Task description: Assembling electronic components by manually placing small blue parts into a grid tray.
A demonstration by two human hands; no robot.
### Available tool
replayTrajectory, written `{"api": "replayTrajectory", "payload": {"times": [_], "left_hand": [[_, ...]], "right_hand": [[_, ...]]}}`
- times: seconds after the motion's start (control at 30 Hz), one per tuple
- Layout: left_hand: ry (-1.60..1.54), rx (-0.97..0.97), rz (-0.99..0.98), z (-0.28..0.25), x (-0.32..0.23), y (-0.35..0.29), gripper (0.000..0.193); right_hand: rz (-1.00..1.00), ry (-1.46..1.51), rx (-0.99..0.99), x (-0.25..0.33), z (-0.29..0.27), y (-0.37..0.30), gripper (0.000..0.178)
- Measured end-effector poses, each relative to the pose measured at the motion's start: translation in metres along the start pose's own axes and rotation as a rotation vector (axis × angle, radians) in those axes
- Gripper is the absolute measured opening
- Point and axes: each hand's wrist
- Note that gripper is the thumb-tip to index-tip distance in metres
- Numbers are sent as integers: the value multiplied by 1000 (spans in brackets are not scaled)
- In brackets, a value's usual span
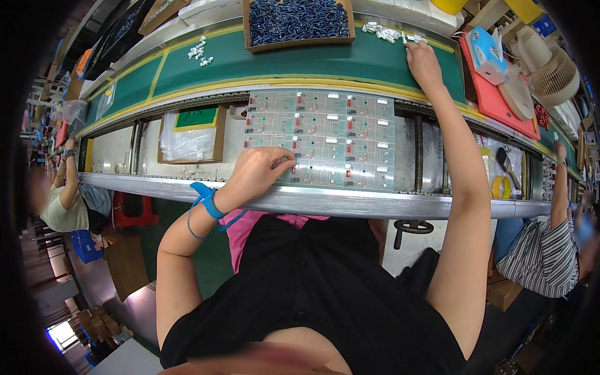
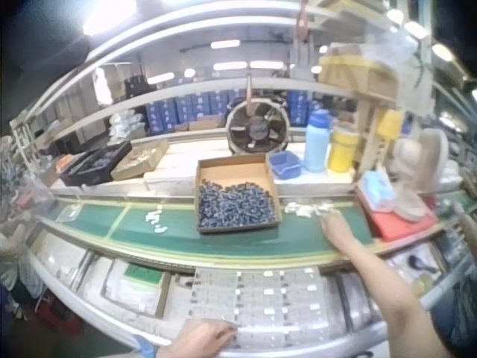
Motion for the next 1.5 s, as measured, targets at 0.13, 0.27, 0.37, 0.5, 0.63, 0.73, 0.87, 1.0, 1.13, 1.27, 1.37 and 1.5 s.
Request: {"api": "replayTrajectory", "payload": {"times": [0.13, 0.27, 0.37, 0.5, 0.63, 0.73, 0.87, 1.0, 1.13, 1.27, 1.37, 1.5], "left_hand": [[29, -6, 31, -1, -2, -1, 11], [60, -38, 95, 1, -3, -2, 10], [69, -57, 118, 3, -1, -1, 11], [68, -82, 146, 2, -1, 0, 11], [98, -32, 142, -2, -3, 2, 11], [115, -4, 127, -5, -5, 2, 12], [38, -76, 162, -2, 2, -1, 14], [-212, 143, -29, -30, -1, 10, 21], [-948, 221, -113, -48, 17, 12, 25], [-1112, 109, -278, -57, 21, 15, 21], [-1016, 120, -300, -55, 31, 16, 18], [-1088, 28, -352, -51, 36, 12, 16]], "right_hand": [[3, -31, 7, -7, 6, 3, 21], [72, 59, -67, -21, 9, 5, 22], [431, 534, -70, -14, -1, 11, 23], [858, 1463, -90, 21, -31, 13, 25], [858, 1691, 99, 57, -58, 6, 24], [760, 1720, 235, 76, -64, -4, 24], [646, 1604, 364, 107, -73, -20, 25], [519, 1429, 533, 133, -100, -44, 32], [200, 1054, 697, 159, -120, -62, 19], [-227, 782, 580, 186, -117, -84, 15], [-361, 575, 507, 201, -115, -93, 12], [-353, 522, 545, 211, -115, -99, 12]]}}
Point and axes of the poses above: each hand's wrist, its own y-axis towards the middle knuckle, its own z-axis out of the palm, x = y × z, and after that the axes turned 4 degrees about -z, right-handed
